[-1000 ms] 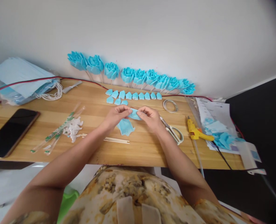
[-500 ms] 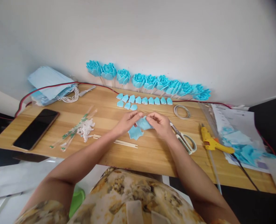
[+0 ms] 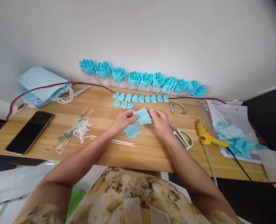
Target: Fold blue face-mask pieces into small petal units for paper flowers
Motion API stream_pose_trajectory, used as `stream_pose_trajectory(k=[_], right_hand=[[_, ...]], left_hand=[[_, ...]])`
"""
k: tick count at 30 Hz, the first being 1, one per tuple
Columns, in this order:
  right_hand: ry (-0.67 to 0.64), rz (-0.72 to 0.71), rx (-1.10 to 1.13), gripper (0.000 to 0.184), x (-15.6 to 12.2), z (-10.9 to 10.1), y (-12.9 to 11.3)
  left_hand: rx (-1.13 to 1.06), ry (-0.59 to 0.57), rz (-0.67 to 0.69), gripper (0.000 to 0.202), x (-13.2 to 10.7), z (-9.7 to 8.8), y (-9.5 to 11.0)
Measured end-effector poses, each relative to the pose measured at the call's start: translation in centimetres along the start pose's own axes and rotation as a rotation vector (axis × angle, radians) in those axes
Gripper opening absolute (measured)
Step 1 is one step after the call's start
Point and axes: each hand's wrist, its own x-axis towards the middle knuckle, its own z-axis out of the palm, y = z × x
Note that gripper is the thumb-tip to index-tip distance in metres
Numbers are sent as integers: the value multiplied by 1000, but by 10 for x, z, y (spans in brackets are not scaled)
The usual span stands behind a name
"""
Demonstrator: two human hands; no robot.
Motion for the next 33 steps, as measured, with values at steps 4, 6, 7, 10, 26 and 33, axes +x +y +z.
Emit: stream_pose_trajectory(k=[4, 6, 7, 10, 26, 33], right_hand=[[-60, 16, 44, 38, 0, 0, -2], [-78, 37, 30, 33, 0, 2, -5], [-81, 45, 30, 30, 0, 2, -6], [-52, 30, 19, 24, 0, 4, -8], [-45, -126, -295, 16, -10, 15, -22], [-34, -316, -485, 11, -9, 14, -15]], left_hand=[[8, 25, 11, 35, 0, -2, -2], [33, 25, 15, 36, 1, -3, -3], [50, 26, 19, 36, 1, -3, -4], [107, 123, 104, 27, 0, -2, -5], [934, 280, 734, 11, -5, -2, -12], [964, 232, 711, 21, -5, -5, -10]])
